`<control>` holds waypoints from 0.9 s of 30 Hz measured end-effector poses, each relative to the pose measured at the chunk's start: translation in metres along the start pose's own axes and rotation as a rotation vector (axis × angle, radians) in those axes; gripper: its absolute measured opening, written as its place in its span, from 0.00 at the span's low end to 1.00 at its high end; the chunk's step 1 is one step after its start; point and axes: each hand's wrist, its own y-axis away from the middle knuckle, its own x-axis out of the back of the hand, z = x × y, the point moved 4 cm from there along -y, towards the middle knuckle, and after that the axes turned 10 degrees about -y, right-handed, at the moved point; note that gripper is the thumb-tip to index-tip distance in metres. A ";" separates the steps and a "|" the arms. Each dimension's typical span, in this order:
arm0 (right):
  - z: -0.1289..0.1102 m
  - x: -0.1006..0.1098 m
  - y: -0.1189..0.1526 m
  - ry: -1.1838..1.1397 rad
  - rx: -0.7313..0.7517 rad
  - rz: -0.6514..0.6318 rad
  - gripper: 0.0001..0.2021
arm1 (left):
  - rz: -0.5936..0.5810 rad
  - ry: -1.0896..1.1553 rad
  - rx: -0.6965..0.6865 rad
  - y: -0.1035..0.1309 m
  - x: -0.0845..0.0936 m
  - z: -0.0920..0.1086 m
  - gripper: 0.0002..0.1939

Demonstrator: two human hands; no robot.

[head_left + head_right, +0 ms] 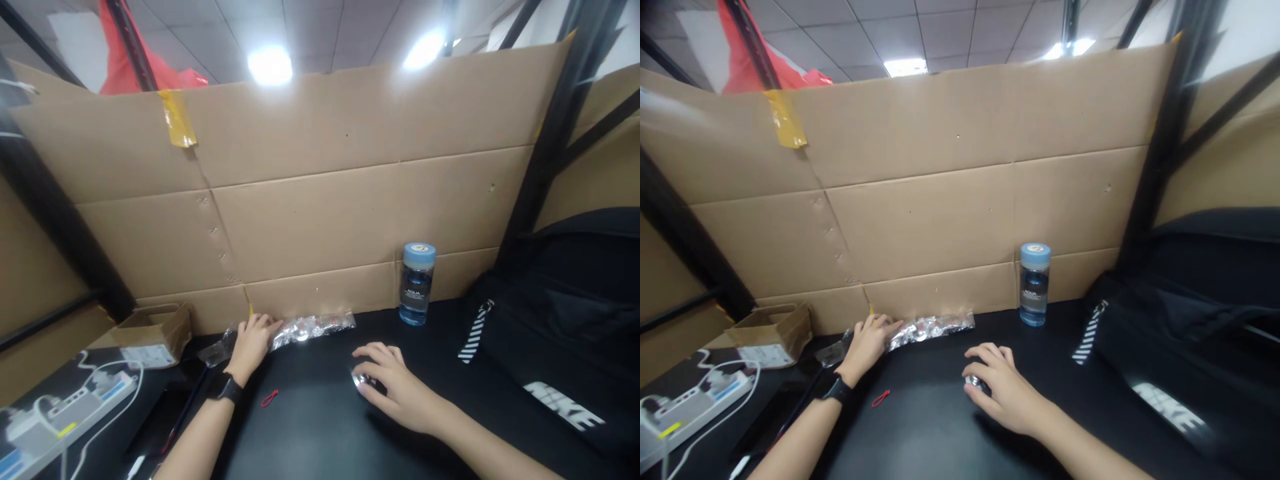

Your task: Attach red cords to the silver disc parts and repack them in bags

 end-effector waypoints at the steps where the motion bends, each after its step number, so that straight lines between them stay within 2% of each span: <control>1: 0.002 0.002 -0.001 0.001 -0.006 0.001 0.10 | -0.016 -0.008 0.021 0.004 0.000 0.000 0.34; 3: 0.010 0.008 -0.002 0.006 -0.026 0.021 0.11 | -0.017 -0.007 0.069 0.013 0.004 -0.002 0.41; 5: 0.026 0.018 -0.005 0.013 -0.055 0.065 0.12 | 0.011 0.021 0.109 0.027 0.011 -0.007 0.42; 9: 0.063 0.038 -0.007 0.017 -0.076 0.114 0.14 | 0.078 0.118 0.272 0.055 0.023 -0.025 0.31; 11: 0.074 0.043 -0.004 -0.003 -0.091 0.060 0.16 | 0.058 0.180 0.303 0.062 0.025 -0.032 0.27; 15: 0.069 0.044 0.002 -0.009 -0.175 -0.164 0.28 | -0.026 0.280 0.199 0.065 0.028 -0.036 0.18; 17: 0.064 0.047 0.002 0.005 -0.258 -0.237 0.32 | -0.121 0.340 0.101 0.067 0.030 -0.029 0.11; 20: 0.064 0.054 0.001 0.049 -0.400 -0.252 0.31 | -0.238 0.419 -0.028 0.076 0.033 -0.009 0.08; 24: 0.076 0.052 0.002 0.068 -0.483 -0.244 0.27 | -0.232 0.387 -0.085 0.082 0.034 0.021 0.10; 27: 0.079 0.046 0.007 0.007 -0.434 -0.178 0.19 | -0.230 0.377 -0.077 0.081 0.028 0.031 0.07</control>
